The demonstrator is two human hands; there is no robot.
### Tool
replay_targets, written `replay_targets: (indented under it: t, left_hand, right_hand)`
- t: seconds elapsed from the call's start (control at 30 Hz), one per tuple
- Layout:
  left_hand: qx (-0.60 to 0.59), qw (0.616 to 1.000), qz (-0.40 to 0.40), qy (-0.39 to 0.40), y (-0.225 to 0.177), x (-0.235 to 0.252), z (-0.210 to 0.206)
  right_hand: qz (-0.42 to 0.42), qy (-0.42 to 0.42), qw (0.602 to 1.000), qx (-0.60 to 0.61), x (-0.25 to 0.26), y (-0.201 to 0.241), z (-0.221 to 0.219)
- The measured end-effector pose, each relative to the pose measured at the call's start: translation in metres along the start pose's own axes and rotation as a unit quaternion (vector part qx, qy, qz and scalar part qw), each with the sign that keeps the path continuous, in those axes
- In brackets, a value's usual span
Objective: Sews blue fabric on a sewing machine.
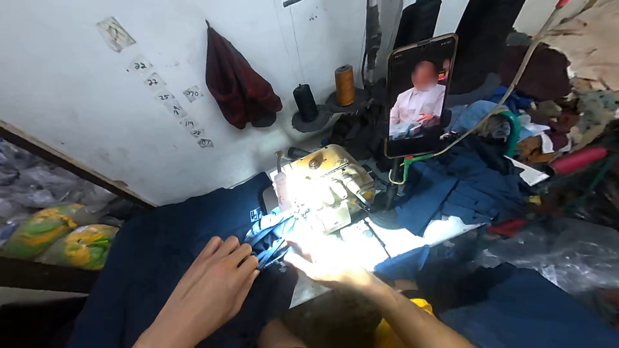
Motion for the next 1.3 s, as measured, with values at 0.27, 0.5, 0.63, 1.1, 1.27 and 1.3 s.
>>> replay_targets:
  t: [0.27, 0.5, 0.63, 1.1, 1.27, 1.3]
  left_hand:
    - [-0.049, 0.996, -0.043, -0.068, -0.007, -0.02, 0.004]
    - [-0.107, 0.989, -0.078, -0.072, -0.013, -0.004, 0.016]
    - [-0.1, 0.993, -0.041, -0.037, 0.013, 0.016, -0.005]
    - [-0.016, 0.998, -0.014, -0.061, 0.011, 0.054, -0.011]
    - [-0.017, 0.998, -0.034, -0.047, -0.01, 0.063, -0.021]
    - [-0.025, 0.998, -0.04, -0.05, -0.014, 0.063, -0.024]
  right_hand:
    - [0.148, -0.102, 0.984, 0.002, -0.015, 0.051, 0.011]
    - [0.139, -0.054, 0.987, 0.068, -0.025, 0.007, 0.003]
    - [0.071, -0.1, 0.989, 0.085, -0.053, -0.036, -0.015]
    - [0.07, -0.087, 0.986, 0.124, -0.03, -0.052, -0.009]
    - [0.073, -0.081, 0.984, 0.139, -0.033, -0.054, -0.016]
    - [0.073, -0.077, 0.984, 0.144, -0.03, -0.055, -0.018]
Point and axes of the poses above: each hand's wrist, its own x-axis towards the middle knuckle, its own z-axis out of the back of the hand, y = z × x, the point moved 8 cm from there along x, towards the middle knuckle, and after that the axes turned 13 degrees about y, right-handed, at the moved point
